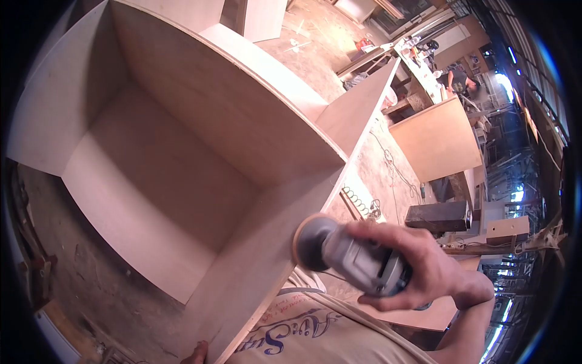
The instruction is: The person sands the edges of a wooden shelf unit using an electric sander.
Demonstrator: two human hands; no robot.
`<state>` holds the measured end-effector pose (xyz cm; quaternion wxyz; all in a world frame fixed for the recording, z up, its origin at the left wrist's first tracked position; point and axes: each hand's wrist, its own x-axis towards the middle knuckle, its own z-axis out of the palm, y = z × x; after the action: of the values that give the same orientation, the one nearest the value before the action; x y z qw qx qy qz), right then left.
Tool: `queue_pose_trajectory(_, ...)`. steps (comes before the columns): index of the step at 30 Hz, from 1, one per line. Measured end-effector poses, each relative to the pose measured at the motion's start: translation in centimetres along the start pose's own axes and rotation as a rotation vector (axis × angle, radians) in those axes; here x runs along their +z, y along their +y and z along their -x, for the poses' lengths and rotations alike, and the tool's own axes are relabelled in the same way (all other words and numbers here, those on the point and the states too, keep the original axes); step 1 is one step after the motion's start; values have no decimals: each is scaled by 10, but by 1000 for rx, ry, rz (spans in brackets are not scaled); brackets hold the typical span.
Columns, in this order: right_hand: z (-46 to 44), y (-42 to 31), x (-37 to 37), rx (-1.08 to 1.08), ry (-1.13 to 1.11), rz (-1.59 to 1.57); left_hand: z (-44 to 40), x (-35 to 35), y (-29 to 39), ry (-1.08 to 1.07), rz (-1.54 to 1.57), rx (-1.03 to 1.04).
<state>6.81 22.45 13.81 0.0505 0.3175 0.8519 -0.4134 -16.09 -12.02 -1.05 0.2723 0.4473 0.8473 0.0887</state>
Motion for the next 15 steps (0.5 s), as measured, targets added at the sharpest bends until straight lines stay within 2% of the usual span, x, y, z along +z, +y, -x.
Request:
queue_pose_trajectory(5, -6, 25, -23, 38, 188, 51, 2, 4, -5, 5, -28, 20)
queue_pose_trajectory(6, -7, 28, -29, 124, 202, 3, 2, 3, -4, -14, -40, 13)
queue_pose_trajectory(8, -11, 39, -39, 148, 262, 13, 1, 0, -3, -53, -63, -1)
queue_pose_trajectory(11, -14, 59, -56, 168, 338, -17, 4, 5, -6, 2, -36, 27)
queue_pose_trajectory(15, -25, 73, -74, 240, 509, -18, 3, 7, -13, -26, 14, 35)
